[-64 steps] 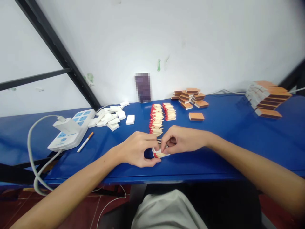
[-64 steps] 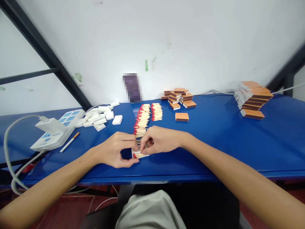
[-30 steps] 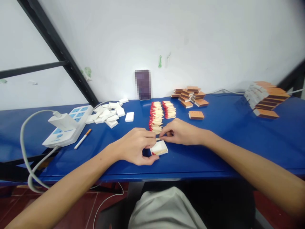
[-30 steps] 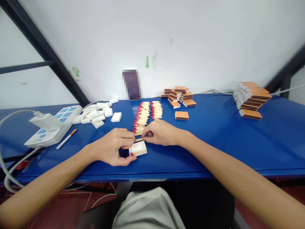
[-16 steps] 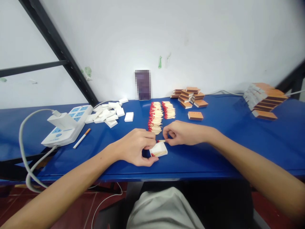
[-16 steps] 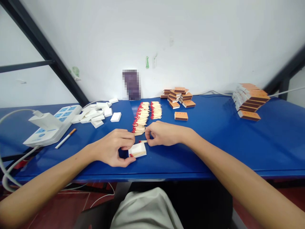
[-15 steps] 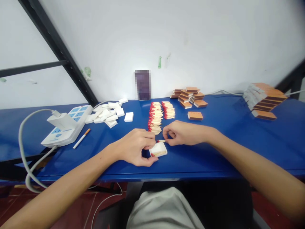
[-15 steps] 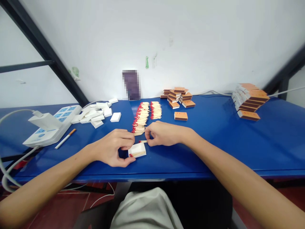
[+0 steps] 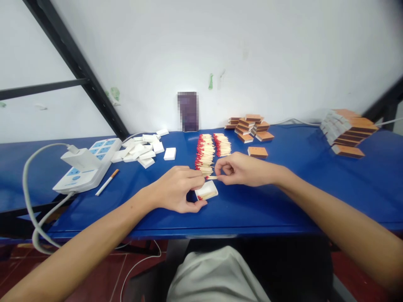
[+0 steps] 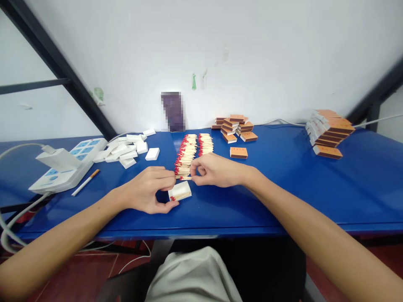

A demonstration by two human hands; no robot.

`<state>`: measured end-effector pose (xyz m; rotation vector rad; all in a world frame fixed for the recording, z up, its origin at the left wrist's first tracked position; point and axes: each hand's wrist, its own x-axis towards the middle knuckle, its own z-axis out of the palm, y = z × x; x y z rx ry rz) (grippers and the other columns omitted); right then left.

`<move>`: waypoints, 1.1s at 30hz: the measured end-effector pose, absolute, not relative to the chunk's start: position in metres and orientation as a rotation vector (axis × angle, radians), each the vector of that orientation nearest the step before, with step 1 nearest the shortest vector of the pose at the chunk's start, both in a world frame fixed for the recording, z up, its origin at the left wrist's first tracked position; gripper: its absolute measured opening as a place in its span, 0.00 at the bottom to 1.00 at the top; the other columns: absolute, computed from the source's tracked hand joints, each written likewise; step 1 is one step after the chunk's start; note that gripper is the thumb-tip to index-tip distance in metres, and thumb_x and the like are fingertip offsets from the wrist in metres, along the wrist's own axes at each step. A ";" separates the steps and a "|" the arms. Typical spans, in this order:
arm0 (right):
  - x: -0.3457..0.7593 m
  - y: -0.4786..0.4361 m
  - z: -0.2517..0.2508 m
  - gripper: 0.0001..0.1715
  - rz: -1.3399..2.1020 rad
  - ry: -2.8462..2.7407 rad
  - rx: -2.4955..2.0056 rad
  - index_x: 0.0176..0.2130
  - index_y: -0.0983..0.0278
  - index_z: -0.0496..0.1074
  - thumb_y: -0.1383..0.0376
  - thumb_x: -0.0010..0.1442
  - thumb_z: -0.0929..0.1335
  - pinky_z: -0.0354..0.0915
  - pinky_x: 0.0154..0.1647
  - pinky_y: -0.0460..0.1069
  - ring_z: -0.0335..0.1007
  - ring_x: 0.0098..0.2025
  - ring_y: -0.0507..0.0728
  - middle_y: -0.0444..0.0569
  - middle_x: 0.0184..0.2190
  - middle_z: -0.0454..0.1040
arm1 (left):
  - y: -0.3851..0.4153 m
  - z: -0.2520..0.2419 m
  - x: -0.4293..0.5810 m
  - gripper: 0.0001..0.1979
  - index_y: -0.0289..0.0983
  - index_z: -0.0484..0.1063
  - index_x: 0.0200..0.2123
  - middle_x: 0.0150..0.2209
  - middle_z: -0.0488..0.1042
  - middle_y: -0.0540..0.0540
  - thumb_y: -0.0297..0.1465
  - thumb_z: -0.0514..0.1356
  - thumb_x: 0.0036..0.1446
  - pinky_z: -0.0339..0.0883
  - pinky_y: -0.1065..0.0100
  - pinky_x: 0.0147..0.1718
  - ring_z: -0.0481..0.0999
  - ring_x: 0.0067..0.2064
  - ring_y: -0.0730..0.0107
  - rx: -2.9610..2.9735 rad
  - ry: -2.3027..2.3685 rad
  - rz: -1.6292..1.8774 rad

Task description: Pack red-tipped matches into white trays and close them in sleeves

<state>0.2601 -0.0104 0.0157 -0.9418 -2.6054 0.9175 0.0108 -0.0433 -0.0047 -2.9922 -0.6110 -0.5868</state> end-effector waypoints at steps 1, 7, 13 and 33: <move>0.260 -0.011 0.017 0.04 0.938 -2.595 -0.941 0.34 0.63 0.72 0.64 0.58 0.67 0.51 0.23 0.44 0.52 0.23 0.48 0.37 0.21 0.60 | -0.043 -0.004 0.010 0.15 0.39 0.58 0.27 0.26 0.66 0.52 0.38 0.60 0.56 0.55 0.67 0.28 0.64 0.26 0.72 -2.957 -0.608 -0.599; 0.252 -0.019 0.021 0.05 0.904 -2.624 -0.908 0.34 0.64 0.72 0.64 0.59 0.68 0.52 0.23 0.44 0.54 0.22 0.48 0.37 0.20 0.61 | -0.041 -0.005 0.009 0.13 0.38 0.62 0.34 0.27 0.69 0.53 0.40 0.61 0.57 0.56 0.67 0.27 0.66 0.26 0.71 -2.840 -0.654 -0.613; 0.242 -0.026 0.016 0.02 0.717 -2.699 -0.850 0.34 0.64 0.72 0.68 0.56 0.69 0.53 0.25 0.44 0.58 0.22 0.47 0.37 0.20 0.64 | -0.038 -0.009 0.010 0.12 0.38 0.63 0.36 0.29 0.72 0.52 0.41 0.59 0.60 0.58 0.68 0.28 0.67 0.26 0.72 -2.823 -0.671 -0.653; 0.241 -0.028 0.017 0.07 0.557 -2.750 -0.845 0.31 0.65 0.76 0.69 0.58 0.67 0.54 0.27 0.44 0.60 0.20 0.47 0.41 0.20 0.70 | -0.037 -0.008 0.009 0.11 0.37 0.68 0.35 0.35 0.73 0.49 0.39 0.57 0.63 0.60 0.68 0.32 0.69 0.29 0.73 -2.813 -0.701 -0.606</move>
